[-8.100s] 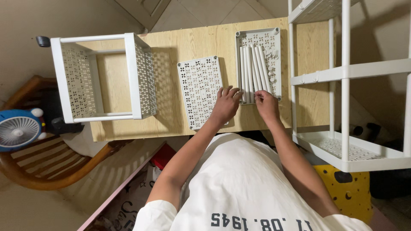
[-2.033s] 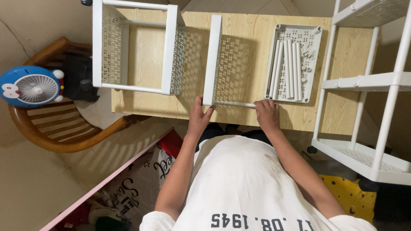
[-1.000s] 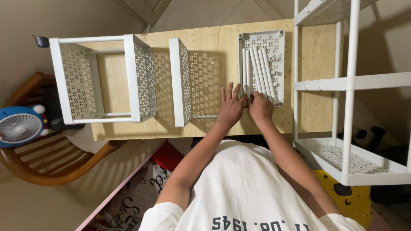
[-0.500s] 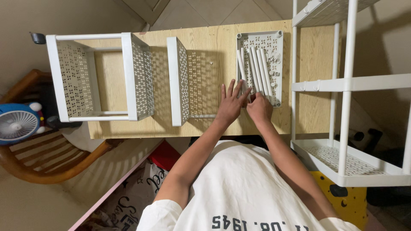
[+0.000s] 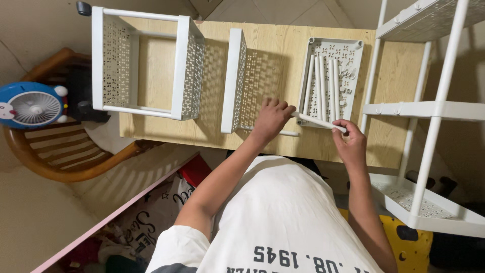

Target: The person assembles a white plastic shelving unit by attaching caster wheels to the base, inserting vertical poles into perforated panels, and connecting horizontal crossbars to form a two-tier frame. The unit is built on a wooden table in a small room.

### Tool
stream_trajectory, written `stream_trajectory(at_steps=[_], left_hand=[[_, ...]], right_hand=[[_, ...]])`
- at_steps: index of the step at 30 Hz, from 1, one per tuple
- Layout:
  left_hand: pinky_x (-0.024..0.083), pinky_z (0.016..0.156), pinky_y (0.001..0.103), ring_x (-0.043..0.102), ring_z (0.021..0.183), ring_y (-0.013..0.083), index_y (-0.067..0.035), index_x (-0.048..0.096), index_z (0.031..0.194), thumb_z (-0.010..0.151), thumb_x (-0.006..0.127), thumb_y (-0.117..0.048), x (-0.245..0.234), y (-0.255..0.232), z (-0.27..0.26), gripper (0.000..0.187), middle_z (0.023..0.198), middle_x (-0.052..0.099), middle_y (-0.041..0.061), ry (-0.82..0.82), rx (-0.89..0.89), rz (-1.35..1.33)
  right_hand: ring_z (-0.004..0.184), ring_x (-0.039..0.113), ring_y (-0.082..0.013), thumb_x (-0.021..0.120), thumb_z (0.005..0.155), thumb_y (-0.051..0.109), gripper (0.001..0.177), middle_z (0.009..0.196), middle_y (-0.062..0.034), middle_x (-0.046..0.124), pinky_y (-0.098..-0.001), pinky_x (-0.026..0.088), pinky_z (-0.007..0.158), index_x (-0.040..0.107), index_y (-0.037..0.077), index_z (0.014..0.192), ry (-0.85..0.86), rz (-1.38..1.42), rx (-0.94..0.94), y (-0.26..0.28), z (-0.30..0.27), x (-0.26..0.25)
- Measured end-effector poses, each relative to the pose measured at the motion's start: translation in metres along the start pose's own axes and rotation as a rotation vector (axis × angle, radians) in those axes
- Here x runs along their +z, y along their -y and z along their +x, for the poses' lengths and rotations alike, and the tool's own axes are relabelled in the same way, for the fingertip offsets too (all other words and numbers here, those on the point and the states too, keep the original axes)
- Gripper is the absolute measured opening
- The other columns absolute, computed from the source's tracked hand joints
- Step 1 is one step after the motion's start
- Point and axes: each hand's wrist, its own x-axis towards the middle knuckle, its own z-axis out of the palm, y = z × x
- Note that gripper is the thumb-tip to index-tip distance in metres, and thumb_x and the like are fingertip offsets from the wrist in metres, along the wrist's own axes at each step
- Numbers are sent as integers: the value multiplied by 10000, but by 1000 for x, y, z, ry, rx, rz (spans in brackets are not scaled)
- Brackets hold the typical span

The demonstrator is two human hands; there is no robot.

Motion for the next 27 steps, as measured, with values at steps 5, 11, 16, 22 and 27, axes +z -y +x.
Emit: stream_trajectory(at_steps=[5,11,16,22,27], left_hand=[[416,880,434,567,962,255,-138,675,1264,921,649,-156,-31,-17,-42,344,955,619,37,-67,114,61],[445,966,428,562,1108,301,-82,618,1336,940,650,-69,-74,-25,-71,398,1156,622,88,-84,-43,-251],[441,1071,452,534,1256,329,-64,583,1350,922,674,9,-112,-9,-110,444,1311,597,123,-274,-126,-283],[437,1076,454,522,1246,362,-30,554,1347,945,681,-55,-113,18,-150,422,1297,571,165,-423,-450,-336],[434,1072,450,553,1216,335,-24,533,1411,982,713,-185,-96,36,-160,492,1272,643,141,-370,-483,-378]], right_hand=[[878,703,-222,797,853,179,193,924,-34,754,-494,460,966,771,124,1035,215,-552,-397,50,5,13],[879,695,-292,751,890,114,268,1002,-93,728,-402,553,793,737,65,1153,357,-320,-421,89,5,55],[778,699,-271,760,895,138,259,964,-83,720,-391,561,675,744,75,1146,440,-222,-391,105,5,76],[737,683,-264,777,907,183,239,888,-75,691,-386,553,644,769,106,1134,466,-306,-437,111,6,99],[770,686,-260,772,904,195,243,907,-58,697,-383,556,650,769,110,1132,407,-337,-509,114,6,106]])
